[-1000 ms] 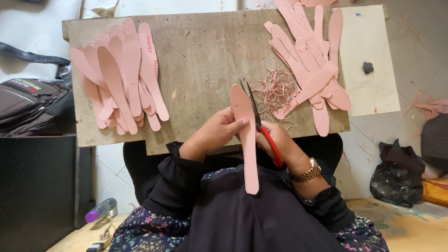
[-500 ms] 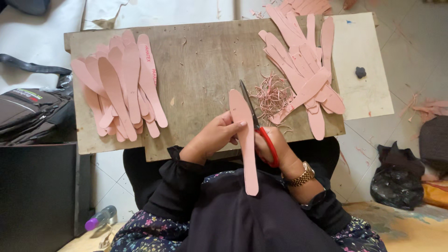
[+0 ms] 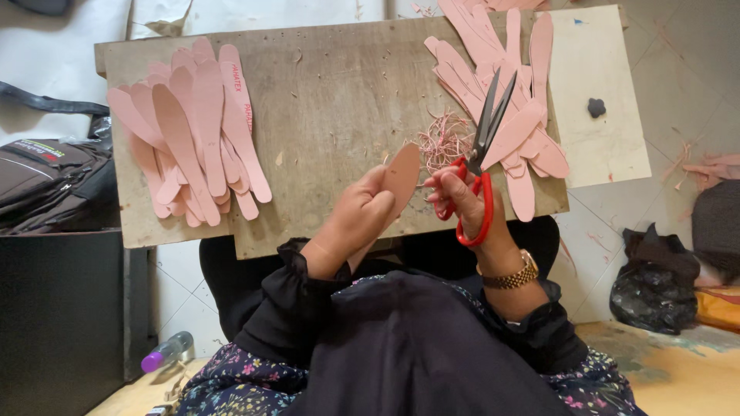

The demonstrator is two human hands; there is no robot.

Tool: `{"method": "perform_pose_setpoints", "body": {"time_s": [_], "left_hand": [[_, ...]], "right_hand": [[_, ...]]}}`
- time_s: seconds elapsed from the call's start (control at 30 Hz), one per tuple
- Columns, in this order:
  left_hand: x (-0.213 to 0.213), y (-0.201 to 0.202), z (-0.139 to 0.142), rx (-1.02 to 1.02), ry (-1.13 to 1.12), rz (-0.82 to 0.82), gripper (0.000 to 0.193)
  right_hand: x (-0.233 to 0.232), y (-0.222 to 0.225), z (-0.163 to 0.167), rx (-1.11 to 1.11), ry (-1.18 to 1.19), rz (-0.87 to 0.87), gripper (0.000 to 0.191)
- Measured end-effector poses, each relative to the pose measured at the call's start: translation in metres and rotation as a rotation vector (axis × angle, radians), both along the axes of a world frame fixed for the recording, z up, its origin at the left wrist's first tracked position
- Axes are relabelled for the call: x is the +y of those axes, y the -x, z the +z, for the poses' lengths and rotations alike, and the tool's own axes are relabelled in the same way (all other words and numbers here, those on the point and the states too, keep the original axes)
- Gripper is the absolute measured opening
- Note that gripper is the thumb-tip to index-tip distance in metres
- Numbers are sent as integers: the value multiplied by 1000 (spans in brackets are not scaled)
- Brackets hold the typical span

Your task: The person sits with a board on their lap and uses red-handled scissors to trim excess material from the edges of pink insole blanks, one at a time, placing trimmed blanks onto piles on the board and letting trimmings accumulate as scraps.

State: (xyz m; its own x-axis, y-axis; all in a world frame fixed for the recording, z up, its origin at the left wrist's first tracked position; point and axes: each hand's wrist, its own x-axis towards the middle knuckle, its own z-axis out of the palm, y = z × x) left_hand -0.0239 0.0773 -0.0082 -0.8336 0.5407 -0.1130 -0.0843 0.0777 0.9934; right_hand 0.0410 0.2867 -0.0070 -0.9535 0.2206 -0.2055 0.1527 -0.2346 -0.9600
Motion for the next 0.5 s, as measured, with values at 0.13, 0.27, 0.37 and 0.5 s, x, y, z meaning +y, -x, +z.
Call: {"method": "perform_pose_setpoints", "body": {"time_s": [0.13,0.27,0.37,0.5], "left_hand": [[4,-4,31,353,344,-67,31],[5,-3,58,507,336,-71,31],[7,-5,65,967,233,287,39],[6,-12,49,1046,217,588,32]], "right_hand": [[8,6,24,16,-158,30,23],[19,7,28,4,-15,145,18],[21,8,23,19,88,65,14],[18,2,16,95,123,-249,7]]}}
